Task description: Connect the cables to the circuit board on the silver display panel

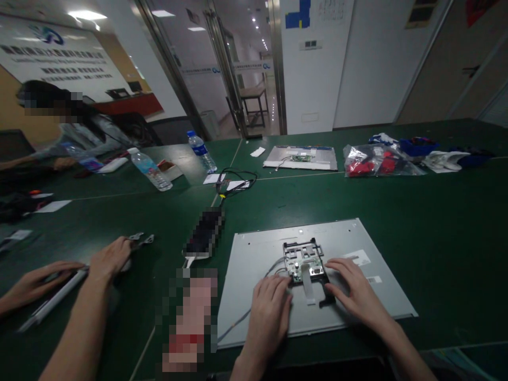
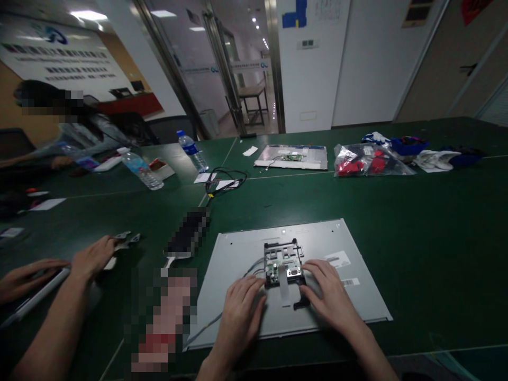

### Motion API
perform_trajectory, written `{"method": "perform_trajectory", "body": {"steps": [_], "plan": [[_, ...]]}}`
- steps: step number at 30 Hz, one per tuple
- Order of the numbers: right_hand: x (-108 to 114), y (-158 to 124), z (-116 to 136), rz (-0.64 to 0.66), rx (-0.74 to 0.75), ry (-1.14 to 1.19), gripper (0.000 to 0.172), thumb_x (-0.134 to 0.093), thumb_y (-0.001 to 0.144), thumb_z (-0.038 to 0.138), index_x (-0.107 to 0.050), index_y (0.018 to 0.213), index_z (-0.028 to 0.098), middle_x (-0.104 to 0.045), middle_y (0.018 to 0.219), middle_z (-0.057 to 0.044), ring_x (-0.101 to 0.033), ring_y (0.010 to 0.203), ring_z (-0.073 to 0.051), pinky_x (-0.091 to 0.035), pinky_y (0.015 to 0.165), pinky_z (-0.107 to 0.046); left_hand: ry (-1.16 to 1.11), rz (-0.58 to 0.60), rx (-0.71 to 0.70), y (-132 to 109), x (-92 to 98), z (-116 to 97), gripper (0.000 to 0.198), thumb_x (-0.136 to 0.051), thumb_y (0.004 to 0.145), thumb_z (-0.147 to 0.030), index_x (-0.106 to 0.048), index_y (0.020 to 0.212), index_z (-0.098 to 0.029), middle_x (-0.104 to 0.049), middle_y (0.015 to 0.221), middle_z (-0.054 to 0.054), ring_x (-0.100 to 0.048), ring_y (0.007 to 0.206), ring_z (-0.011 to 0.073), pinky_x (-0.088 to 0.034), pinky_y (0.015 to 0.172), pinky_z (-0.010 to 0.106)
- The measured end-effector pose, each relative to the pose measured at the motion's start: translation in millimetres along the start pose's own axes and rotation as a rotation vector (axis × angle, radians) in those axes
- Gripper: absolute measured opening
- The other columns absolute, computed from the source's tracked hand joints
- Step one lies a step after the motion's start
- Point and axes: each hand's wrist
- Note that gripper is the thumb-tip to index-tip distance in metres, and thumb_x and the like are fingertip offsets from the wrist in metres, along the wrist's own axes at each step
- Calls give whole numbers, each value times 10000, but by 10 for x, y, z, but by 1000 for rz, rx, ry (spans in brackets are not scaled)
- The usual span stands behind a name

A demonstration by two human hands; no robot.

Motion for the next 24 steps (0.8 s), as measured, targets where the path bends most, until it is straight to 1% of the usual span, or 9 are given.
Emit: {"method": "perform_trajectory", "body": {"steps": [3, 6, 11, 16, 19, 24], "plan": [[-51, -101, -80, -25, -34, -12, 311, -555, 900, 304, -548, 1208, 263, -592, 1223, -80, -544, 1157, -274, -444, 1007, -496, 27, -51, 86, -108, 42, 102, 251, -474, 920, -184, -544, 1161, -198, -648, 1113, 84, -588, 1049, 243, -450, 928, 422], [-96, -138, -118, -55, -49, -22, 283, -542, 907, 305, -569, 1185, 256, -606, 1206, -84, -554, 1146, -276, -453, 998, -490, 61, -51, 112, -161, 54, 141, 232, -487, 918, -201, -557, 1139, -201, -655, 1091, 80, -599, 1014, 249, -459, 891, 413], [-121, -139, -147, -87, -53, -26, 275, -548, 909, 308, -575, 1177, 252, -615, 1195, -77, -553, 1146, -264, -453, 1002, -470, 92, -65, 88, -164, -1, 111, 277, -476, 925, -181, -555, 1191, -168, -682, 1092, 88, -608, 1042, 249, -451, 903, 405], [-141, -141, -205, -85, -42, -27, 276, -545, 912, 323, -581, 1177, 255, -619, 1192, -72, -562, 1132, -262, -462, 987, -460, 119, -49, 72, -136, -69, 111, 304, -480, 932, -181, -547, 1226, -143, -674, 1164, 100, -591, 1122, 267, -425, 949, 439], [-149, -141, -222, -78, -47, -24, 282, -541, 916, 333, -574, 1186, 259, -615, 1198, -71, -558, 1140, -263, -457, 993, -465, 111, -30, 68, -102, -87, 110, 323, -487, 927, -173, -544, 1243, -144, -666, 1189, 100, -582, 1147, 265, -420, 964, 440], [-141, -134, -207, -66, -65, -20, 273, -526, 926, 343, -575, 1181, 257, -612, 1202, -76, -551, 1149, -266, -456, 991, -469, 84, -36, 64, -37, -75, 75, 315, -494, 915, -155, -571, 1220, -168, -670, 1180, 91, -585, 1137, 254, -412, 980, 433]]}}
Point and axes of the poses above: each hand's wrist, its own y-axis towards the middle knuckle, its own x-axis out of the back of the hand, z = x × y
